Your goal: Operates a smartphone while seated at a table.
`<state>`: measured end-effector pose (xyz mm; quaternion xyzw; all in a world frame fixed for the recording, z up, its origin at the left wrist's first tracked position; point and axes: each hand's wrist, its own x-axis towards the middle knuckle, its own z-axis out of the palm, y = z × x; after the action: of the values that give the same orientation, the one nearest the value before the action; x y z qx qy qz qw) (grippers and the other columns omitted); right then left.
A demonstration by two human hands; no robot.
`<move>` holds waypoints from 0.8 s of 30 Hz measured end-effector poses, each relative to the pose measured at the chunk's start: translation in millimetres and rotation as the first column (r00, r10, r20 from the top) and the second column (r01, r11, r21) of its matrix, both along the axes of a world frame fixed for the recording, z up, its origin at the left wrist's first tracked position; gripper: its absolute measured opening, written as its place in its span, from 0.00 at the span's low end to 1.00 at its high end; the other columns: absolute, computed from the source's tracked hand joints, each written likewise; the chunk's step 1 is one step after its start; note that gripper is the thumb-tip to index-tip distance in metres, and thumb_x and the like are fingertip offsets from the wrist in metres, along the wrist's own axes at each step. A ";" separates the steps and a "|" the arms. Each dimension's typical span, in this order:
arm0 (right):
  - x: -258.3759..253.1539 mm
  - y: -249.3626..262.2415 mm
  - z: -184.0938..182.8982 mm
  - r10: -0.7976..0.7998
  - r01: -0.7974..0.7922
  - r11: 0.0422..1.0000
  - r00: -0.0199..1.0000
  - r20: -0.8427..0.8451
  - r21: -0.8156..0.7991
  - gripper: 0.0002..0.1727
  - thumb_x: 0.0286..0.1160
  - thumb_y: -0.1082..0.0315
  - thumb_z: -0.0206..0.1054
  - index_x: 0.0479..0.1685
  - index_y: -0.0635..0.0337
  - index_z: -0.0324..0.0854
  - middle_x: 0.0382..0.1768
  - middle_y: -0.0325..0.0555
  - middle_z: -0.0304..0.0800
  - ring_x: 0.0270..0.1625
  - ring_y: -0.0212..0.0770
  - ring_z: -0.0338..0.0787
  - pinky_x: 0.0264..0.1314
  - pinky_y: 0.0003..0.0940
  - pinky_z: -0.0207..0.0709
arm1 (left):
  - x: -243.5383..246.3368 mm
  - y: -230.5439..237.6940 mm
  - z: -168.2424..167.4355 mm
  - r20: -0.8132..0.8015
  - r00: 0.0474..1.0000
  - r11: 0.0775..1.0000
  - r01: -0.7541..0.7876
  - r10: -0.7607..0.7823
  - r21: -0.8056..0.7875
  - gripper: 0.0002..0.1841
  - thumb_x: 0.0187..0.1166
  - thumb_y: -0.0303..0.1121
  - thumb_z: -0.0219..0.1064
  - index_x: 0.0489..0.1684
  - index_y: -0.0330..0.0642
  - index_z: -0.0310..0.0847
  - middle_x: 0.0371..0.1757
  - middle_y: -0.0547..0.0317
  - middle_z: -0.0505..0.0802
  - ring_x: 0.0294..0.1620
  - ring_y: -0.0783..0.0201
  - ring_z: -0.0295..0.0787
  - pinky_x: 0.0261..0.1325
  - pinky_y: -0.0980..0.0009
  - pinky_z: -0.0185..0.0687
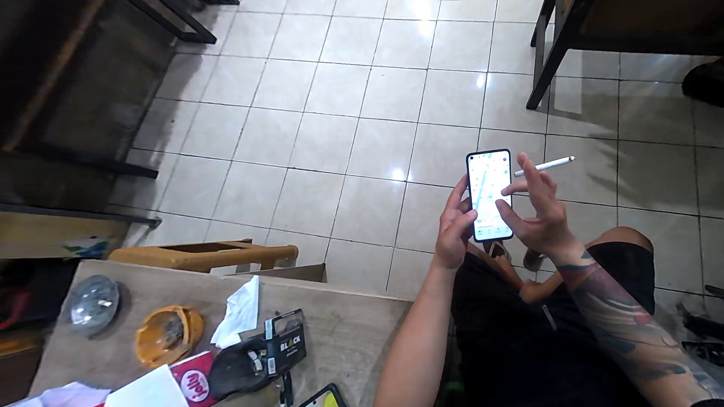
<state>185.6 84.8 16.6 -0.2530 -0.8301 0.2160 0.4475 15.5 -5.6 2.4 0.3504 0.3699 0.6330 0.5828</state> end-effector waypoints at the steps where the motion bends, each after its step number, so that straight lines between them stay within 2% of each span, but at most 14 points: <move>1: -1.2 0.1 -0.6 0.000 -0.001 1.000 1.000 0.015 0.008 0.43 0.70 0.70 0.77 0.89 0.64 0.61 0.60 0.47 0.92 0.67 0.41 0.87 0.85 0.54 0.65 | 0.0 0.2 -0.2 0.000 1.000 1.000 -0.001 0.001 0.004 0.37 0.83 0.45 0.54 0.96 0.62 0.47 0.75 0.50 0.84 0.57 0.61 0.91 0.53 0.62 0.90; 7: -8.4 -0.5 -2.0 0.025 -0.022 0.999 0.996 0.086 -0.035 0.55 0.68 0.60 0.80 0.94 0.62 0.50 0.79 0.48 0.79 0.79 0.41 0.78 0.91 0.53 0.54 | -0.2 0.1 -0.9 -0.011 1.000 1.000 0.005 -0.005 -0.004 0.36 0.83 0.44 0.53 0.96 0.63 0.48 0.77 0.51 0.82 0.60 0.61 0.89 0.56 0.61 0.89; 12: -10.3 -1.1 2.7 0.058 -0.051 0.996 0.993 0.100 -0.070 0.58 0.67 0.57 0.82 0.95 0.62 0.46 0.76 0.48 0.81 0.79 0.40 0.79 0.91 0.55 0.54 | -0.4 0.3 -0.7 0.003 1.000 1.000 0.008 -0.008 -0.006 0.37 0.83 0.45 0.54 0.95 0.63 0.47 0.77 0.50 0.82 0.62 0.59 0.88 0.58 0.59 0.88; 16: -4.3 -2.2 3.6 0.066 -0.065 0.997 0.997 0.029 -0.042 0.56 0.67 0.58 0.82 0.94 0.61 0.50 0.77 0.50 0.80 0.80 0.44 0.77 0.90 0.57 0.55 | -0.4 0.1 -1.5 -0.002 1.000 1.000 0.001 -0.001 -0.002 0.37 0.84 0.47 0.55 0.95 0.63 0.47 0.76 0.51 0.83 0.60 0.61 0.90 0.57 0.60 0.89; 18: -0.8 -0.7 2.5 0.065 -0.065 0.998 0.998 0.026 -0.005 0.49 0.74 0.59 0.75 0.94 0.59 0.51 0.77 0.51 0.80 0.78 0.42 0.79 0.88 0.56 0.56 | -0.5 -0.2 -1.4 0.001 1.000 1.000 0.000 0.000 -0.009 0.37 0.84 0.47 0.54 0.96 0.64 0.47 0.76 0.51 0.83 0.60 0.61 0.90 0.56 0.60 0.89; 21: 3.4 2.2 3.4 0.093 -0.092 0.996 0.993 0.076 -0.023 0.39 0.90 0.51 0.52 0.96 0.58 0.47 0.82 0.51 0.75 0.82 0.40 0.74 0.90 0.56 0.51 | -0.4 -1.4 -1.0 -0.016 0.999 0.999 0.029 -0.030 -0.026 0.37 0.83 0.48 0.55 0.96 0.67 0.46 0.77 0.52 0.82 0.59 0.61 0.90 0.55 0.61 0.89; 24: 2.2 5.2 5.2 0.133 -0.124 0.989 0.985 0.110 -0.082 0.44 0.90 0.38 0.33 0.97 0.59 0.42 0.81 0.46 0.77 0.86 0.39 0.70 0.93 0.59 0.43 | 0.4 -0.7 -1.7 -0.037 0.995 0.994 0.086 -0.088 -0.061 0.36 0.83 0.48 0.54 0.95 0.67 0.48 0.76 0.53 0.83 0.58 0.60 0.90 0.54 0.60 0.90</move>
<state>187.8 90.0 21.9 -0.2276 -0.8604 0.2605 0.3742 15.9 -6.3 0.8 0.3610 0.3844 0.5889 0.6125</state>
